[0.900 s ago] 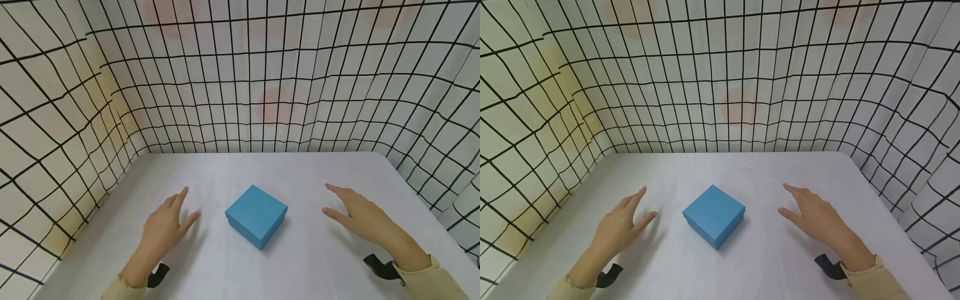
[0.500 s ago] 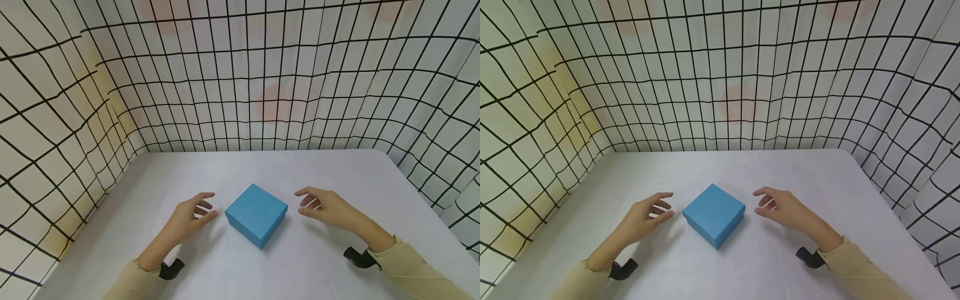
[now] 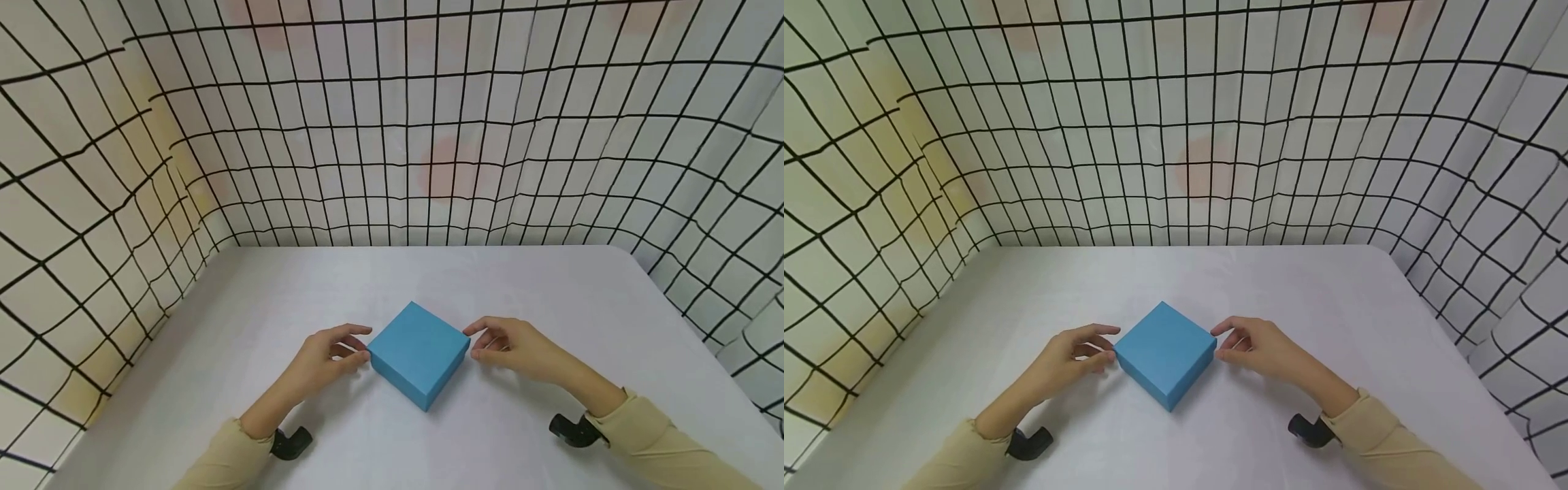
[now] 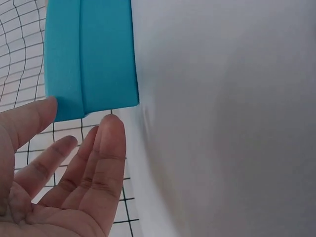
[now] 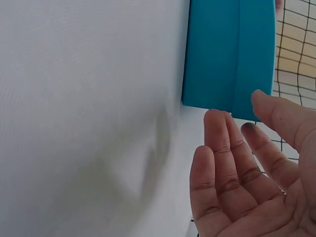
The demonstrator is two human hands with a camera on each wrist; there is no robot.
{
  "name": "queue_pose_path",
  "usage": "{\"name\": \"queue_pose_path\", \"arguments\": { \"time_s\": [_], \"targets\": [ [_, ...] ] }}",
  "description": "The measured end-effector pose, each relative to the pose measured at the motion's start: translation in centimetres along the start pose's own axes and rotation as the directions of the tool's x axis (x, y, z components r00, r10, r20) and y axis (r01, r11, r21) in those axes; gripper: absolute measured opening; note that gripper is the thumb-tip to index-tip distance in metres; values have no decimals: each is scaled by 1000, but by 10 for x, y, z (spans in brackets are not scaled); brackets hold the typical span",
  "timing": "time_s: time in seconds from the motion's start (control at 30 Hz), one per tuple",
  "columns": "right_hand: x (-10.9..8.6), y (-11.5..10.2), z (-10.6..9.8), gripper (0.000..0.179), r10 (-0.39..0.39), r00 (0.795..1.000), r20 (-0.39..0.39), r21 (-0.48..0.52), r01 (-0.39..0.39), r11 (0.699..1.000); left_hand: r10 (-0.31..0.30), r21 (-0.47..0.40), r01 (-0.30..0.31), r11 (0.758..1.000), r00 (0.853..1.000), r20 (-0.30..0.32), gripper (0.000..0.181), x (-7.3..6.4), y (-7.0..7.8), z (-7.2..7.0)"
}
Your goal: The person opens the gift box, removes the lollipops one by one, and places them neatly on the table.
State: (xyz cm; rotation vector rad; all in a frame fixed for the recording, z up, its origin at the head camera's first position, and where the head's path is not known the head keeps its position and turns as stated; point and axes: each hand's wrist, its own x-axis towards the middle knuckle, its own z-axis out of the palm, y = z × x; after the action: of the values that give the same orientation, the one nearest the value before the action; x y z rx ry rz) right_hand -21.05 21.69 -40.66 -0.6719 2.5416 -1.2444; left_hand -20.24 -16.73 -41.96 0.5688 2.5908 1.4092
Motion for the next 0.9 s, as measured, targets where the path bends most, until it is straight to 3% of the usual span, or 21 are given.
{"name": "queue_pose_path", "arguments": {
  "time_s": [0.13,0.4,0.9],
  "targets": [
    [1,0,3,36,-14,1000,-11,10,14,1000,2,-40,-1,999,1000,17,41,0,0,3],
    [4,0,8,34,0,1000,-21,65,1,998,16,-41,-16,999,1000,-10,35,-1,0,7],
    [5,2,10,29,-6,998,-63,59,10,998,30,-62,-32,998,999,-22,34,0,4,10]
  ]
}}
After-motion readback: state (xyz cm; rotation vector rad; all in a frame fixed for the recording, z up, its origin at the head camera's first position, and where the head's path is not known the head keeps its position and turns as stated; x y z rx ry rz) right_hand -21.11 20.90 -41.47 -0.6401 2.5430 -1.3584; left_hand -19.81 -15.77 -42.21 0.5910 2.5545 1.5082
